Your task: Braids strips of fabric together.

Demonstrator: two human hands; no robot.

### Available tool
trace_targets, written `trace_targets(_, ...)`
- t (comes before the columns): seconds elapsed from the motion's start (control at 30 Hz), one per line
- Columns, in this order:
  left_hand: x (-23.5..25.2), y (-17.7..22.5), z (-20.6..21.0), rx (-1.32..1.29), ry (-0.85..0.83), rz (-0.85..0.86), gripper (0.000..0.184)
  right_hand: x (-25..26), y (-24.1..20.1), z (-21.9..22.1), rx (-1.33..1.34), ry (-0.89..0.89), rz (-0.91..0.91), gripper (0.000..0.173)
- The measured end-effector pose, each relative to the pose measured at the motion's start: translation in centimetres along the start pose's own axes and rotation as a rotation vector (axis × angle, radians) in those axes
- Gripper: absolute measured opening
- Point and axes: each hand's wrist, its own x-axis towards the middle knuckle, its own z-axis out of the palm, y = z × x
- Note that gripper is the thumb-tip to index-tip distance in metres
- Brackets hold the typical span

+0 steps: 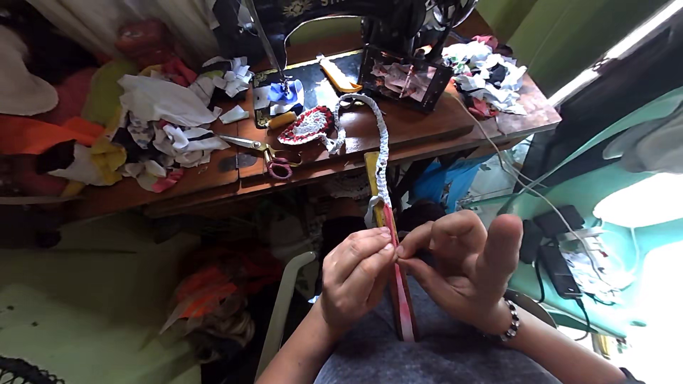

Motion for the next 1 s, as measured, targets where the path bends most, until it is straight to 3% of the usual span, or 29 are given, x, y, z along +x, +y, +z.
trace_targets(0.23, 0.3, 0.4, -0.1, 0.014, -0.019, -0.06, 0.006, -0.2, 0.2, -0.2, -0.113, 0.011, -0.063, 0.089)
trace_targets(0.57, 0.7, 0.6, -0.1, 0.008, 0.002, -0.167, 0.016, -0.2, 0.2, 0.2, 0.089, 0.075, 0.035, 0.097)
trace_targets(0.83, 0.7, -0.3, -1.1, -0.063, -0.158, -0.112, 0.012, -0.6, 0.7, -0.2, 0.088, -0.004, 0.101, 0.099)
trace_targets(1.0, 0.3, -0.5, -1.1, -0.031, -0.129, -0.128, 0.008, -0.7, 0.7, -0.4, 0.041, -0.013, 0.122, 0.096)
